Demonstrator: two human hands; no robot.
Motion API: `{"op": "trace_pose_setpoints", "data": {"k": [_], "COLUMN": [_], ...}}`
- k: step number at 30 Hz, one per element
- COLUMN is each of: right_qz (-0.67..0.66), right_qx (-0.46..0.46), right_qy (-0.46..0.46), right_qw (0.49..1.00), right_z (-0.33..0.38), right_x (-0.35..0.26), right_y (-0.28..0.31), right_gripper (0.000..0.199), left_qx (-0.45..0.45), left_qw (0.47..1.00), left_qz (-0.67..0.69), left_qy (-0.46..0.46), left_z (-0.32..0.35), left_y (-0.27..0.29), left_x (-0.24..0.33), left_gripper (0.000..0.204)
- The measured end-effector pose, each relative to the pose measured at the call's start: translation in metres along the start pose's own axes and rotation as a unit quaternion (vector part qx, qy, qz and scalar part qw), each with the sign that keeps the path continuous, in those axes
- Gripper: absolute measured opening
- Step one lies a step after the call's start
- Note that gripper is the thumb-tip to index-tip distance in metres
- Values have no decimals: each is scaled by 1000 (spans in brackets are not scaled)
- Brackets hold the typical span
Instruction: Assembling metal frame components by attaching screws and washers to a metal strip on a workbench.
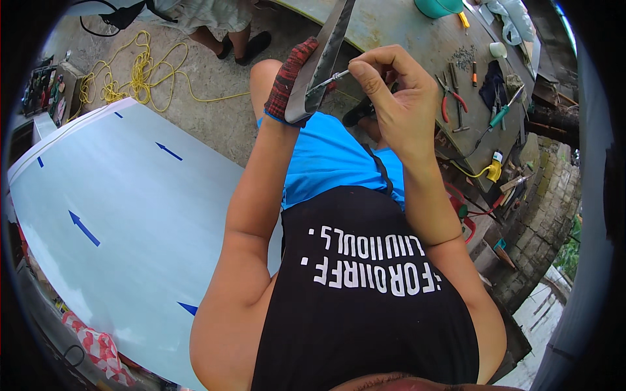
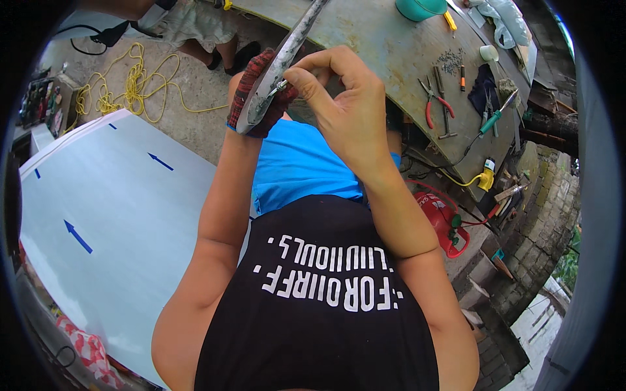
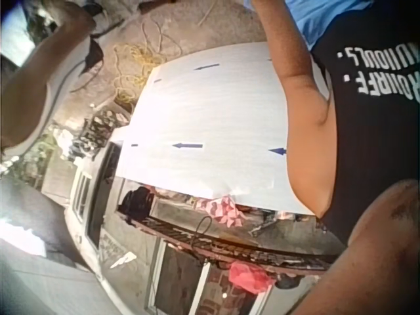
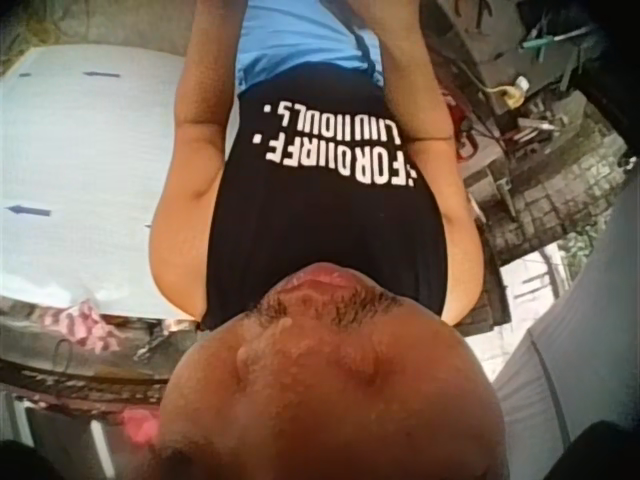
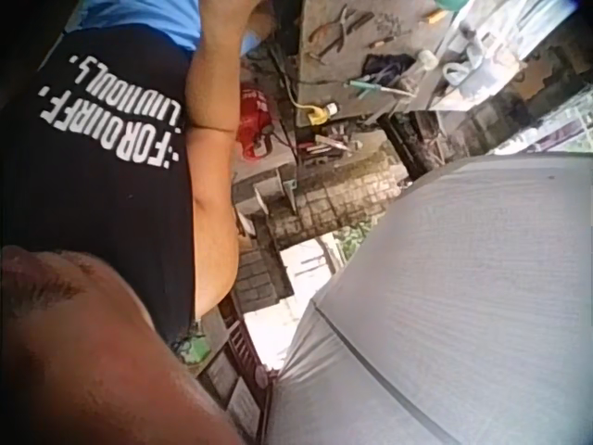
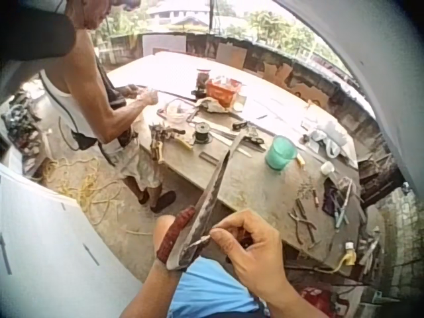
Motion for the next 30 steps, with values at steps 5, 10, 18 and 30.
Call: {"op": "trace_pose_setpoints", "data": {"k": [5, 10, 18, 30], "right_qz": [-5, -13, 2, -18], "right_qx": [4, 9, 26, 19], "right_qy": [26, 43, 61, 3], "right_qw": [1000, 999, 998, 1000], "right_z": [4, 5, 4, 7], "right_x": [-3, -5, -4, 11], "right_y": [0, 2, 4, 13], "right_gripper": [10, 9, 10, 13], "left_qx": [17, 46, 42, 77], "left_qw": [993, 997, 992, 989], "left_qz": [-120, -63, -121, -118], "left_qy": [-7, 21, 5, -49], "left_z": [0, 1, 3, 4], "left_y": [3, -6, -13, -32], "left_x": [-4, -2, -7, -10], "left_gripper": [38, 39, 42, 38]}}
Point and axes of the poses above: each hand's wrist, its own z-axis away from the middle knuckle, its own y-axis out of the back of the hand, x = y × z, the point moved 1 cm from there along -z, towards the middle knuckle, and after that the axes turned 13 degrees about z, right-handed, at the moved point
